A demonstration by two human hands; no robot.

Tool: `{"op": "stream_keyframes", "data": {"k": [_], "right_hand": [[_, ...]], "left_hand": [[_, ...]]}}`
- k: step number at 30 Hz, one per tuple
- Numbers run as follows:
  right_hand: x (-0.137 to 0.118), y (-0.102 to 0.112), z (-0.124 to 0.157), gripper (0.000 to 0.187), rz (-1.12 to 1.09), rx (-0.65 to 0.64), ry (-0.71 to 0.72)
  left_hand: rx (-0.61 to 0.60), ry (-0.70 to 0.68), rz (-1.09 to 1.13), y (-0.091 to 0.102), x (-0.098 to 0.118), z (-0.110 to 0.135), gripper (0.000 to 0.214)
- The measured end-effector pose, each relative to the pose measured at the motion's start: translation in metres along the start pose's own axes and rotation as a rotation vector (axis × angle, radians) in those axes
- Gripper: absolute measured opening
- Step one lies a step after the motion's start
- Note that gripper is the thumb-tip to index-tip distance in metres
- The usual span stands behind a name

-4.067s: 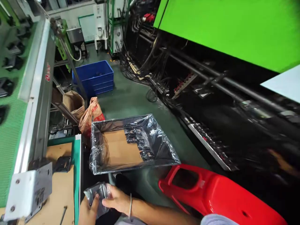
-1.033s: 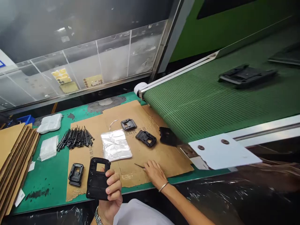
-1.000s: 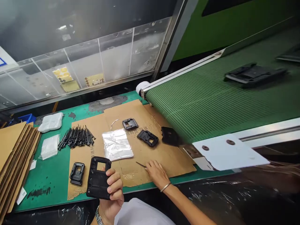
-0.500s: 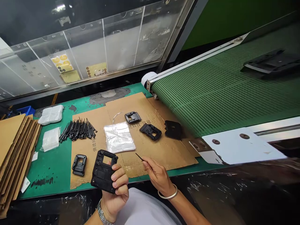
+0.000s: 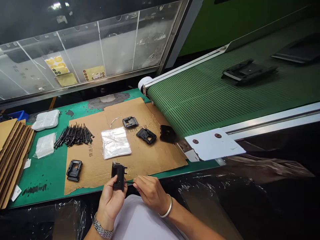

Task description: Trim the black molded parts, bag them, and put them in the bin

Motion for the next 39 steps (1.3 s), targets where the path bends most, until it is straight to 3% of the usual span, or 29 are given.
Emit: {"op": "stream_keyframes", "data": {"k": [16,24,28,31,39], "right_hand": [[-0.016,-0.006,0.02,0.036,-0.094,-0.175,0.18],[0.012,0.002,0.004,0.033,-0.103,-0.118,0.126],[0.029,0.009,0.0,0.033,-0.106,-0.098,0.066],[0.021,0.014,0.003,0.035,-0.169,-0.13,0.132],[-0.004,0.023,0.004,0.035,-0.2,-0.198,0.305]], "left_hand": [[-0.045,0.123,0.267,0.007,-0.032,0.022,0.022],[0.014,0.124,0.195,0.015,-0.048,0.025,0.017],[0.018,0.112,0.001,0.021,-0.05,0.017,0.014],[0.03,0.054,-0.166,0.024,-0.043,0.011,0.013],[-0.282,-0.08,-0.389,-0.012,-0.036,0.009,0.004]]}}
Point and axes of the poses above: each hand's wrist, its own z-axis away from the middle knuckle, its own y-axis out of the back of the hand, x = y × z, the point moved 9 cm from there along -z, towards the middle knuckle, and after that the axes turned 11 degrees about -z, right-handed, at the moved point
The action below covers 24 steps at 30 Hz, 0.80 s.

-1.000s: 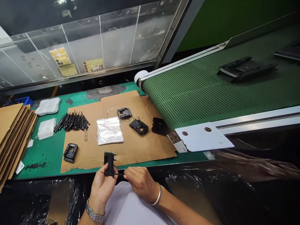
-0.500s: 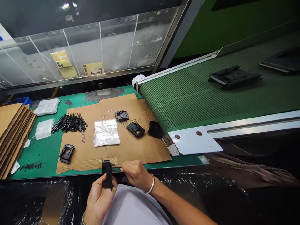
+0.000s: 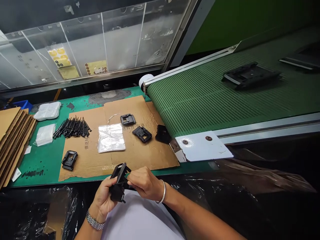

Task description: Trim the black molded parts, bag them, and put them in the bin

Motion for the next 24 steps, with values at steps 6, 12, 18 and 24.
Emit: {"op": "stream_keyframes", "data": {"k": [6,12,18,24], "right_hand": [[-0.013,0.004,0.007,0.032,0.034,-0.052,0.08],[-0.017,0.013,0.011,0.034,-0.031,-0.029,0.048],[-0.005,0.006,0.004,0.034,-0.045,0.033,-0.104],[0.021,0.012,0.002,0.034,-0.142,0.123,-0.261]], "left_hand": [[-0.034,0.024,0.03,0.002,-0.004,-0.004,0.007],[0.074,-0.135,0.011,0.011,0.006,-0.006,0.013],[0.111,-0.272,-0.049,0.01,0.008,-0.002,0.022],[-0.106,-0.302,-0.345,-0.008,0.013,0.012,0.028]]}}
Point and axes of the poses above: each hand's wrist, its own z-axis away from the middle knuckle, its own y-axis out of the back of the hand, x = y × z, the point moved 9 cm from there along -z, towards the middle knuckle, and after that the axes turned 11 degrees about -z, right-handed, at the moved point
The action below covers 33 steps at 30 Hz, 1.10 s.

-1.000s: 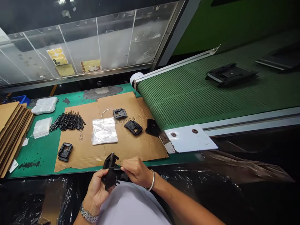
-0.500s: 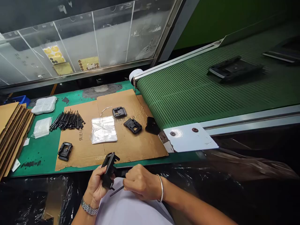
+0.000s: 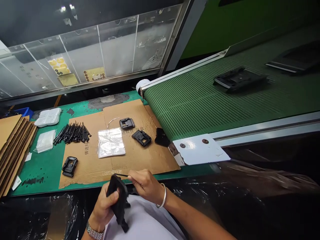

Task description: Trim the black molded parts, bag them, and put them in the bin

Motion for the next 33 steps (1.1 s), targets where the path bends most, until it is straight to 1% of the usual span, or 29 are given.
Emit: {"op": "stream_keyframes", "data": {"k": [1,3,7,10,13,15,18,22,23,24,25,27,28,29,30,32,33], "right_hand": [[0.002,0.0,-0.001,0.034,-0.026,-0.012,-0.015],[0.002,-0.001,-0.001,0.035,-0.086,-0.052,-0.016],[-0.014,-0.003,-0.001,0.035,-0.154,-0.132,0.062],[-0.026,-0.005,-0.002,0.034,-0.182,-0.165,0.12],[-0.029,-0.008,-0.002,0.032,-0.193,-0.177,0.133],[-0.031,-0.009,-0.001,0.031,-0.202,-0.189,0.14],[-0.037,-0.01,0.004,0.03,-0.225,-0.222,0.182],[-0.047,-0.017,0.019,0.031,-0.274,-0.341,0.248],[-0.046,-0.018,0.022,0.033,-0.302,-0.347,0.235],[-0.042,-0.016,0.022,0.036,-0.331,-0.316,0.194],[-0.033,-0.012,0.021,0.039,-0.359,-0.251,0.121],[-0.011,-0.003,0.017,0.044,-0.425,-0.107,-0.074],[-0.002,-0.003,0.016,0.045,-0.477,-0.076,-0.166],[0.005,-0.007,0.014,0.047,-0.537,-0.086,-0.239],[0.008,-0.013,0.012,0.05,-0.597,-0.131,-0.291],[0.01,-0.026,0.01,0.053,-0.699,-0.232,-0.35],[0.011,-0.029,0.009,0.053,-0.734,-0.243,-0.374]], "left_hand": [[-0.033,-0.012,-0.067,-0.001,0.003,0.002,0.029],[-0.05,-0.042,-0.188,0.002,0.009,0.005,0.029],[-0.07,-0.118,-0.391,0.011,0.02,0.009,0.029],[-0.102,-0.139,-0.486,0.013,0.024,0.011,0.028],[-0.142,-0.142,-0.549,0.011,0.024,0.013,0.028],[-0.138,-0.149,-0.549,0.011,0.024,0.013,0.03],[-0.106,-0.147,-0.481,0.014,0.026,0.012,0.032],[-0.071,-0.094,-0.348,0.021,0.03,0.008,0.029],[-0.054,-0.086,-0.334,0.024,0.033,0.007,0.027],[-0.04,-0.083,-0.338,0.025,0.036,0.007,0.024],[-0.038,-0.08,-0.36,0.026,0.039,0.006,0.022],[-0.074,-0.067,-0.434,0.022,0.044,0.005,0.019],[-0.104,-0.054,-0.468,0.018,0.045,0.005,0.018],[-0.133,-0.044,-0.495,0.015,0.047,0.005,0.018],[-0.157,-0.035,-0.511,0.012,0.048,0.005,0.019],[-0.187,-0.031,-0.502,0.009,0.052,0.004,0.024],[-0.187,-0.047,-0.466,0.009,0.055,0.003,0.03]]}}
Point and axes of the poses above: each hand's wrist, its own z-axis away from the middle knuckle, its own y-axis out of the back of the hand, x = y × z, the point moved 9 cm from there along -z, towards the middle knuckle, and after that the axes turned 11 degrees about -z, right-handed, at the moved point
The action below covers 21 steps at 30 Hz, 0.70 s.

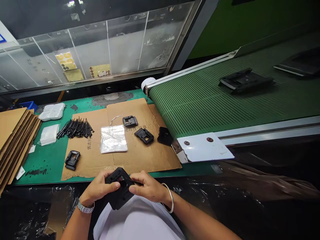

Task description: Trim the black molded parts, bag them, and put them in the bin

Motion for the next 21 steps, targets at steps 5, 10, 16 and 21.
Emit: {"op": "stream_keyframes", "data": {"k": [5,10,16,21], "right_hand": [[0.003,0.022,0.0,0.045,-0.057,0.386,0.061],[-0.013,0.013,0.008,0.028,0.403,0.701,0.305],[-0.044,-0.021,0.014,0.04,0.634,0.445,0.557],[-0.067,-0.008,-0.002,0.04,0.767,0.279,0.478]], "left_hand": [[0.219,-0.176,0.534,0.017,0.001,-0.006,0.062],[0.294,-0.119,0.954,-0.015,-0.022,-0.021,0.046],[0.598,-0.02,0.949,0.003,-0.03,-0.014,0.013],[0.505,0.034,0.736,0.002,-0.026,-0.005,0.035]]}}
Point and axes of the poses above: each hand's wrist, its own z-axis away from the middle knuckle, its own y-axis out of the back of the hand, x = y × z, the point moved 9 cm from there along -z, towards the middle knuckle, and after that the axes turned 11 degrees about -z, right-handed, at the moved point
